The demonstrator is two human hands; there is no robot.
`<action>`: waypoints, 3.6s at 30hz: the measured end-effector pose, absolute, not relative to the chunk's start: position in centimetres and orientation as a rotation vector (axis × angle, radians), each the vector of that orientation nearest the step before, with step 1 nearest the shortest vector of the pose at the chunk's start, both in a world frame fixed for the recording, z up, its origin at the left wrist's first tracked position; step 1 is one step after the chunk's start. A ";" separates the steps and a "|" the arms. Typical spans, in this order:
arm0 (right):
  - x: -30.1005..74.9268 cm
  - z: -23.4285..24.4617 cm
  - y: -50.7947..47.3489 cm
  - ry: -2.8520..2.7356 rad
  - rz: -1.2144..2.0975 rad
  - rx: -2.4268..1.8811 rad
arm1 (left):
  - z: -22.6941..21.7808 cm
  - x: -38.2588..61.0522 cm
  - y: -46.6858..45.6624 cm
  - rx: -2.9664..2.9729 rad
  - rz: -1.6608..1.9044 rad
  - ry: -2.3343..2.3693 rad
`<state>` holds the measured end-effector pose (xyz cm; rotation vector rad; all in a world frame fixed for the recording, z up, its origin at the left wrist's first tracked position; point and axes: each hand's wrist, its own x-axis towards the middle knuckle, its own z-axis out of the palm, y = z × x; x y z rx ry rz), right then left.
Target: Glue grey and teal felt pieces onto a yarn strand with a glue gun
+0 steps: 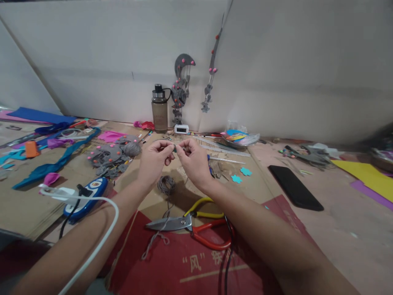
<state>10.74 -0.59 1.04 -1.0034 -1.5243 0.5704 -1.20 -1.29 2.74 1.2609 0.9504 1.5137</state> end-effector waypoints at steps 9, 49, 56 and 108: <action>10.5 1.5 -1.0 -1.432 0.759 -0.873 | 2.7 -1.0 -1.1 1.170 1.537 0.916; 10.5 1.7 -2.8 -1.819 0.490 -0.845 | 2.3 -2.8 0.7 1.170 1.728 0.933; 14.4 4.4 -1.4 -1.945 0.300 -0.974 | 2.7 -4.4 1.8 0.988 1.805 0.834; 14.2 1.3 -2.5 -1.766 0.405 -0.989 | 1.9 -3.8 1.7 0.835 1.593 0.877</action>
